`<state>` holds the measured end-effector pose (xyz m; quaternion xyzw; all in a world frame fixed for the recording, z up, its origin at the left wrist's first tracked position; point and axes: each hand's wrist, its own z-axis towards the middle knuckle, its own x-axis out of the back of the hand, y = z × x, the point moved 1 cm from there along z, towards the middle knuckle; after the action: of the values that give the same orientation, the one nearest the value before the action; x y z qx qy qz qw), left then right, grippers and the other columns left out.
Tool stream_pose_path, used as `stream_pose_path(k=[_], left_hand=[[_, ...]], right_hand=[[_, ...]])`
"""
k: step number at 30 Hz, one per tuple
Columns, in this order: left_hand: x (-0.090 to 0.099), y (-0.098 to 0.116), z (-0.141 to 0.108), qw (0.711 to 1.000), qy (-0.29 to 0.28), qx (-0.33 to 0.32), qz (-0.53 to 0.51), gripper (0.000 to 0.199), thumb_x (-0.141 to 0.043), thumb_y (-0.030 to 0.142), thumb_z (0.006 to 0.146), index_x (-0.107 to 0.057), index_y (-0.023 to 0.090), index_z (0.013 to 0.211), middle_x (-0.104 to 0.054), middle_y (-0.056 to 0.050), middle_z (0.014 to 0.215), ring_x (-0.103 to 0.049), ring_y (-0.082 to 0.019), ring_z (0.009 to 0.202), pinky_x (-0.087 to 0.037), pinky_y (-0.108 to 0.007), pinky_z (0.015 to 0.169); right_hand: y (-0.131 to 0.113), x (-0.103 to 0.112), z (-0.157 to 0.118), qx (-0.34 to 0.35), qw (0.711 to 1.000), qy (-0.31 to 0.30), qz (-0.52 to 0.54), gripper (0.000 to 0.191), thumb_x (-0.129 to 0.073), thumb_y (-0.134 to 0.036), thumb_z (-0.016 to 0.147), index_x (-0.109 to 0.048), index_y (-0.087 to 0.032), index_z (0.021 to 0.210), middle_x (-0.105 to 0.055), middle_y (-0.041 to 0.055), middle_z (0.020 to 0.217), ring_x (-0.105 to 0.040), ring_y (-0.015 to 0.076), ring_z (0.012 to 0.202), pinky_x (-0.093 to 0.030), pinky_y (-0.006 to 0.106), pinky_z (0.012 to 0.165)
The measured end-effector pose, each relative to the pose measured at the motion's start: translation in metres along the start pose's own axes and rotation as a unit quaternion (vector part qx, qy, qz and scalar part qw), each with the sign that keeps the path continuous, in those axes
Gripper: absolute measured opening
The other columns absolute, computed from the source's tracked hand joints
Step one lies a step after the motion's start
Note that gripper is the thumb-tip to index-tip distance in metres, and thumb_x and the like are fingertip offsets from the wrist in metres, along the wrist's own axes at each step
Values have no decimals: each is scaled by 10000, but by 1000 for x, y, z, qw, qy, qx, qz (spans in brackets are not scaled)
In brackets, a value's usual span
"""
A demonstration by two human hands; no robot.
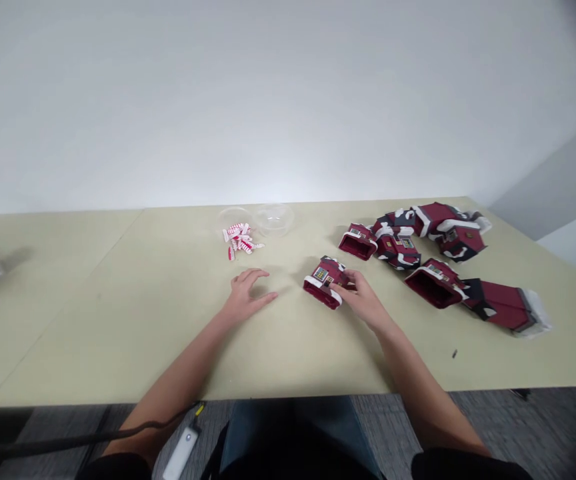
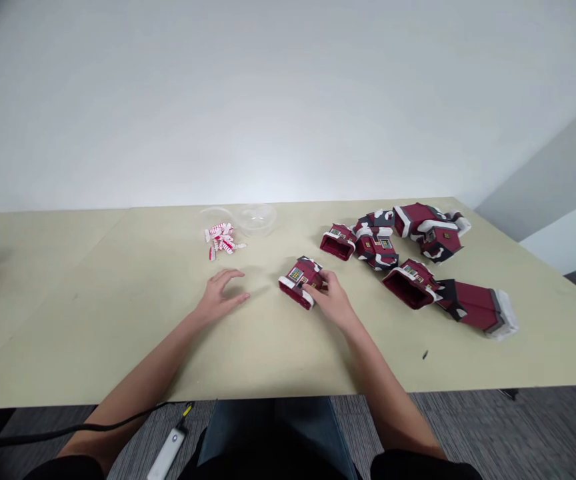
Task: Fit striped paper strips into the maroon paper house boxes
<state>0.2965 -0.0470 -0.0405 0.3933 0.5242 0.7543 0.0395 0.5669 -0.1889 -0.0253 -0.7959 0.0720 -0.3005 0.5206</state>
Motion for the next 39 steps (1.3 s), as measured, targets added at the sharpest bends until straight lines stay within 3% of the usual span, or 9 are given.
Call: stream_pose_path(k=[4, 8, 17, 20, 24, 27, 31, 34, 39], left_hand=[[-3, -1, -4, 997, -58, 23, -41, 506, -619, 570, 826, -617, 249, 1216, -651, -112, 1268, -549, -330, 1246, -294, -521, 1117], [-4, -3, -3, 991, -62, 32, -110, 559, -576, 578, 850, -601, 232, 1288, -656, -117, 1280, -562, -338, 1243, -321, -513, 1119], [4, -1, 1, 980, -41, 32, -193, 555, -747, 436, 777, -588, 205, 1256, -661, -111, 1235, -619, -285, 1159, -483, -428, 1015], [9, -6, 3, 966, 5, 59, -250, 603, -815, 403, 701, -589, 190, 1218, -668, -117, 1191, -658, -273, 1074, -524, -421, 959], [21, -15, 9, 939, 96, 123, -306, 669, -859, 386, 624, -582, 201, 1205, -655, -110, 1190, -699, -240, 912, -583, -375, 789], [34, -24, 13, 923, 195, 156, -294, 678, -885, 371, 550, -615, 201, 1148, -662, -92, 1149, -692, -215, 849, -582, -320, 685], [51, -36, 17, 887, 320, 178, -281, 624, -867, 365, 539, -641, 191, 1094, -656, -83, 1131, -667, -180, 775, -546, -267, 587], [63, -46, 19, 848, 382, 218, -295, 620, -846, 353, 545, -626, 182, 1098, -645, -95, 1140, -673, -184, 771, -543, -270, 578], [80, -55, 19, 792, 403, 314, -334, 571, -813, 263, 571, -583, 168, 1086, -647, -126, 1155, -707, -235, 840, -571, -317, 622]], right_hand=[[-14, -35, -16, 69, 994, -84, 8, 654, -701, -577, 741, -457, -215, 1230, -591, 126, 1286, -626, 265, 1094, -522, 443, 924], [-26, -61, -28, 104, 979, -168, 38, 576, -671, -511, 809, -426, -233, 1249, -584, 114, 1295, -625, 242, 1111, -530, 412, 904], [-38, -78, -30, 178, 968, -175, 20, 687, -770, -449, 732, -418, -254, 1288, -497, 125, 1408, -542, 273, 1228, -447, 461, 1001], [-42, -79, -15, 193, 965, -176, 8, 731, -791, -488, 707, -434, -252, 1301, -505, 118, 1413, -542, 283, 1238, -437, 458, 1005], [-51, -82, 28, 231, 955, -159, -95, 403, -610, -469, 883, -550, -214, 1189, -617, 102, 1262, -584, 262, 1154, -436, 431, 976], [-63, -98, 60, 289, 902, -150, -283, 271, -568, -353, 924, -616, -189, 1135, -625, 118, 1230, -534, 288, 1187, -385, 449, 1016], [-78, -135, 85, 291, 836, -156, -439, 333, -489, -262, 963, -589, -165, 1266, -563, 147, 1327, -464, 309, 1242, -358, 456, 1027], [-84, -159, 92, 275, 831, -165, -454, 384, -483, -200, 946, -552, -143, 1320, -523, 154, 1383, -458, 302, 1247, -375, 418, 1018], [-88, -176, 94, 238, 852, -150, -442, 341, -462, -174, 939, -595, -115, 1247, -562, 175, 1328, -493, 319, 1200, -410, 414, 957]])
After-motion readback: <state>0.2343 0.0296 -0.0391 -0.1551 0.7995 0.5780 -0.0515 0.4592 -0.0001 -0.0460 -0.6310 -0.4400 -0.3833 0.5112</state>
